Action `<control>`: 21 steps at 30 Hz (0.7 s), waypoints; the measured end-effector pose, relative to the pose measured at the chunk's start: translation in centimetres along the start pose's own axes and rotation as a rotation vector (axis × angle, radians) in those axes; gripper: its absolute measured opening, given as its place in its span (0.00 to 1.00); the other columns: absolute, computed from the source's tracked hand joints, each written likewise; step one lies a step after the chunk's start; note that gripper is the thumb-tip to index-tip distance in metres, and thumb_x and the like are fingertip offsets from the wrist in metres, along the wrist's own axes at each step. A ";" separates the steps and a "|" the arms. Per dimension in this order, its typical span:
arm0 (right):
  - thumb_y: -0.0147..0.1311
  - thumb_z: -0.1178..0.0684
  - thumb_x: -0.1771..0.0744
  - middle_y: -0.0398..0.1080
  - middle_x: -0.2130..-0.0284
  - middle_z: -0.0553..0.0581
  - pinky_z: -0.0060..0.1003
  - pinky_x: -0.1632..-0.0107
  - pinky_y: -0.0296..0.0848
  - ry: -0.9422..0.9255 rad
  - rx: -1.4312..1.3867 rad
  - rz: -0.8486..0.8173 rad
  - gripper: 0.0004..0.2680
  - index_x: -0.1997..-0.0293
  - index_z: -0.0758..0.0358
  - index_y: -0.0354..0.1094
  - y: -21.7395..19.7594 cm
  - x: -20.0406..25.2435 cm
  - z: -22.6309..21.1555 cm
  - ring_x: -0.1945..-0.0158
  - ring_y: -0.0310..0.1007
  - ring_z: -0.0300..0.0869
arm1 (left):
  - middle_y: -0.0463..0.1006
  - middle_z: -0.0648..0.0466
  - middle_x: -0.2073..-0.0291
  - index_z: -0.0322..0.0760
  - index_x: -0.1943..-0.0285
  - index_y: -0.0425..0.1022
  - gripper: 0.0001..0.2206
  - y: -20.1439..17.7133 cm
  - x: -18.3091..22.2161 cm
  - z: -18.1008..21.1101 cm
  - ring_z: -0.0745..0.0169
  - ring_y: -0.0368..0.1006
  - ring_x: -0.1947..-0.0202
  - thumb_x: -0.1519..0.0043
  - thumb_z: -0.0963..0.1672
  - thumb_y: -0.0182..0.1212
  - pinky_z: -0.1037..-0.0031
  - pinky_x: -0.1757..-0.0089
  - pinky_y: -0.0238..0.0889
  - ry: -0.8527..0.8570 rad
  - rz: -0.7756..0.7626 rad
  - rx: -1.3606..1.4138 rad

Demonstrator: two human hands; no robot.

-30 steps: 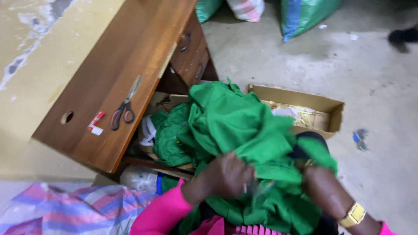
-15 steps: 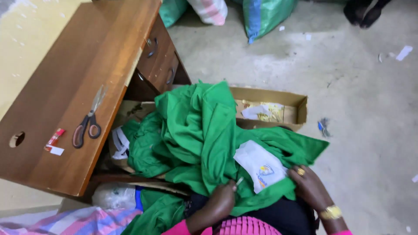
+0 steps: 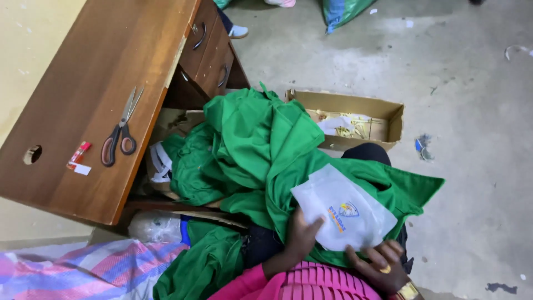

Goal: Trimming loose threads and excess fabric from embroidered logos on green garments using scissors.

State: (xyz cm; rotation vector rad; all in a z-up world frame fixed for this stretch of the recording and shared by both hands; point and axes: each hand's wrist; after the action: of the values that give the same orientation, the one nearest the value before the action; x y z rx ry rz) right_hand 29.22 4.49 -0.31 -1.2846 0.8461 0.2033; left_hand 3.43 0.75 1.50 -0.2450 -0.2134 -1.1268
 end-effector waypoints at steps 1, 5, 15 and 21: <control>0.53 0.46 0.32 0.65 0.69 0.39 0.50 0.62 0.60 0.036 -0.119 -0.381 0.10 0.45 0.31 0.70 2.0 3.4 -0.3 0.69 0.66 0.47 | 0.85 0.44 0.47 0.32 0.37 0.74 0.29 -0.2 -1.4 -2.2 0.52 0.82 0.50 0.51 0.42 0.73 0.64 0.52 0.77 -0.066 0.046 0.367; 0.46 0.59 0.28 0.68 0.63 0.56 0.48 0.63 0.67 -0.217 -0.413 -0.195 0.05 0.49 0.60 0.67 4.3 -1.0 -0.9 0.66 0.66 0.48 | 0.83 0.34 0.52 0.23 0.40 0.75 0.27 -5.3 -4.4 6.9 0.35 0.80 0.56 0.53 0.36 0.67 0.55 0.55 0.75 -0.097 0.168 0.956; 0.60 0.57 0.34 0.85 0.53 0.58 0.45 0.46 0.81 0.523 -1.237 -0.471 0.09 0.52 0.60 0.84 13.7 0.3 4.8 0.52 0.85 0.47 | 0.80 0.33 0.44 0.21 0.33 0.70 0.33 -6.2 -6.2 -1.6 0.37 0.80 0.50 0.49 0.39 0.73 0.55 0.51 0.77 -0.080 -0.333 0.904; 0.43 0.44 0.30 0.76 0.51 0.78 0.56 0.46 0.81 1.263 -1.417 -0.200 0.21 0.38 0.76 0.64 -3.1 -13.5 8.0 0.49 0.81 0.63 | 0.81 0.43 0.44 0.26 0.34 0.74 0.29 -5.9 -3.5 -0.5 0.51 0.80 0.49 0.45 0.44 0.75 0.63 0.53 0.76 -0.150 -0.418 0.596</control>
State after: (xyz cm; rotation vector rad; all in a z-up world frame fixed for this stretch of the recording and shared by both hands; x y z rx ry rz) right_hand 25.15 14.88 11.06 -2.9312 1.7275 -0.3094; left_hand -3.32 1.24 0.52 0.2604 -0.7444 -1.4018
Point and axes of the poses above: each hand's wrist, its own x-axis away from the middle knuckle, its own y-axis out of the palm, z = x × y
